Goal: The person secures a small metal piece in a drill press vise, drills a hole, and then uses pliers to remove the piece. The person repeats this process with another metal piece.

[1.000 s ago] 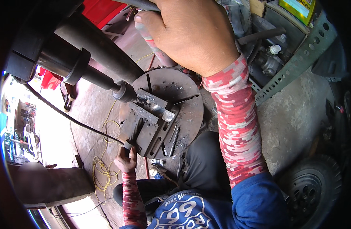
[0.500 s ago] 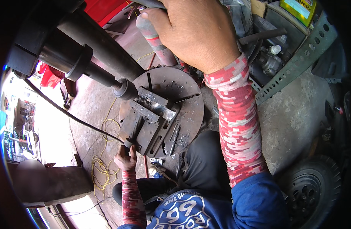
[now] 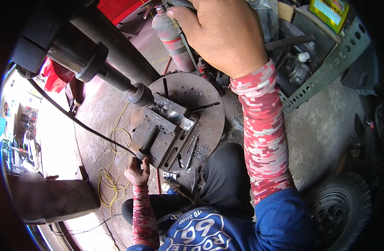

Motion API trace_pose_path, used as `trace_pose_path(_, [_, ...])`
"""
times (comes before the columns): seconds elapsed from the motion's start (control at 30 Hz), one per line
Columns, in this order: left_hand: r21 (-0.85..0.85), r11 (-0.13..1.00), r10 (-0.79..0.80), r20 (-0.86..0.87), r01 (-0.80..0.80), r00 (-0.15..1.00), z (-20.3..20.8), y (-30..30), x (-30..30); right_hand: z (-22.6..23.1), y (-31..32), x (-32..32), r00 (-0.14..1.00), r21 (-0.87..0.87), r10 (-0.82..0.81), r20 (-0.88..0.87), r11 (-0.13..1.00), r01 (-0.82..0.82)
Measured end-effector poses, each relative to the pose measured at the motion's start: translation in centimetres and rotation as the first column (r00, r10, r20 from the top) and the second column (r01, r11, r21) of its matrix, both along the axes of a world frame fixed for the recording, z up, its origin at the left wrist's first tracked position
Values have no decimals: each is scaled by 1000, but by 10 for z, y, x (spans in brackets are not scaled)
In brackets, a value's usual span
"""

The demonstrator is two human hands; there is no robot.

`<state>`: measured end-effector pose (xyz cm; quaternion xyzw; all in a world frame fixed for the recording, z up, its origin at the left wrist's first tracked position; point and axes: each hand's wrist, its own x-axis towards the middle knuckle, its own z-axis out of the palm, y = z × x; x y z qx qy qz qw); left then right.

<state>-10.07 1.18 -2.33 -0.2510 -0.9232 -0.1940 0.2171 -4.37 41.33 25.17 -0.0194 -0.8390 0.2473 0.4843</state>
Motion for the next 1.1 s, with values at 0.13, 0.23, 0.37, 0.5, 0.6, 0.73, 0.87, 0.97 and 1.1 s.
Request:
trace_pose_path(0.13, [38,999,5,57,-7,998,4,3,3,1,-1,3,1000,20,-28,-7,999,28])
trace_pose_path(0.23, [62,998,-7,72,3,997,7,5,5,2,-2,3,999,14,-38,13,999,37])
trace_pose_path(0.37, [62,998,-3,80,-2,997,6,5,5,1,-2,1,999,32,-54,-2,998,54])
trace_pose_path(0.5, [38,999,9,50,-11,999,2,2,2,2,-2,0,998,9,-60,35,998,59])
trace_pose_path(0.6, [31,999,10,28,-11,1000,0,1,0,2,-2,2,999,-11,-35,27,999,35])
trace_pose_path(0.73, [53,999,6,56,-9,998,-1,0,1,2,-2,2,1000,-25,-15,20,1000,16])
trace_pose_path(0.87, [18,999,29,70,-31,997,2,0,2,1,-3,3,999,18,-30,-23,999,31])
trace_pose_path(0.97, [44,999,27,73,-30,997,1,0,2,3,-4,2,999,-5,-41,-4,999,41])
trace_pose_path(1.1, [35,998,45,53,-47,998,-1,0,1,5,-9,8,1000,-48,7,-24,999,-8])
